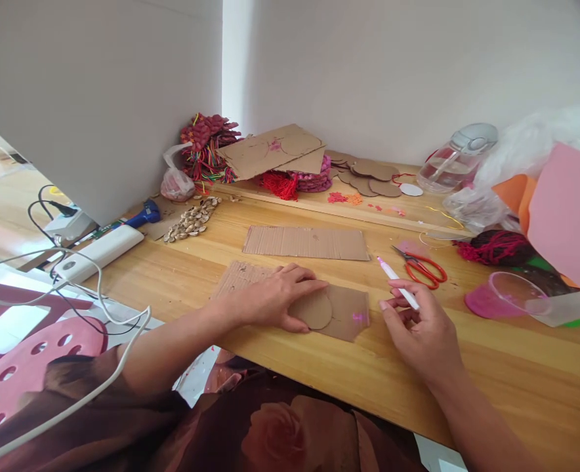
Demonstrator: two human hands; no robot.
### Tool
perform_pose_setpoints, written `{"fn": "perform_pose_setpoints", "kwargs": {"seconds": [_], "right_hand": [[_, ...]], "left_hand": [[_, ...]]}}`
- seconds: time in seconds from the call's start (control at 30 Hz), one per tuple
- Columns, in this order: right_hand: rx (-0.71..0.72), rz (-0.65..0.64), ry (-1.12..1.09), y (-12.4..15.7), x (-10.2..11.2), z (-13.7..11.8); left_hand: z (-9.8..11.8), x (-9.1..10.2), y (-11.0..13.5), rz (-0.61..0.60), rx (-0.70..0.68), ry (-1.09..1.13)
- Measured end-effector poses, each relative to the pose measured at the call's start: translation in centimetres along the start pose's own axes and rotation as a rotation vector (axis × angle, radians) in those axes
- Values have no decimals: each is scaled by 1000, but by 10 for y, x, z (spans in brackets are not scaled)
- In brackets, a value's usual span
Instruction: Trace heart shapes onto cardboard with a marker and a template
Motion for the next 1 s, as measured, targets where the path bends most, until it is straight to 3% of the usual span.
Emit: {"fn": "perform_pose_setpoints", "kwargs": {"seconds": [0.23, 0.33, 0.4, 0.5, 0.63, 0.77, 0.87, 1.0], "right_hand": [[-12, 45, -33, 0, 4, -2], [-14, 43, -47, -1, 3, -2], [-17, 45, -62, -1, 2, -1], [-26, 71, -79, -2, 3, 3], [-64, 150, -107, -2, 7, 9], [-85, 208, -135, -1, 11, 10], [-57, 210, -145, 0, 12, 4], [-44, 225, -149, -1, 15, -1]], "left_hand": [[-80, 23, 89, -30, 289, -60], [-101, 33, 119, 93, 398, -109], [-100, 40, 119, 197, 392, -111], [-83, 51, 83, 264, 284, -88], [-58, 66, -9, 226, 199, -105], [-45, 67, -91, 101, 186, -106], [-41, 60, -125, 77, 177, -106], [-29, 47, -140, 70, 129, -114]]}}
Point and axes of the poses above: each hand's wrist, its own y-axis away from the middle knuckle, its own x-axis out of the back of the hand, z = x × y, the point moved 3 cm from there along -y, towards the middle knuckle, and after that the axes turned 15 degrees about -z, right-handed, at the moved point
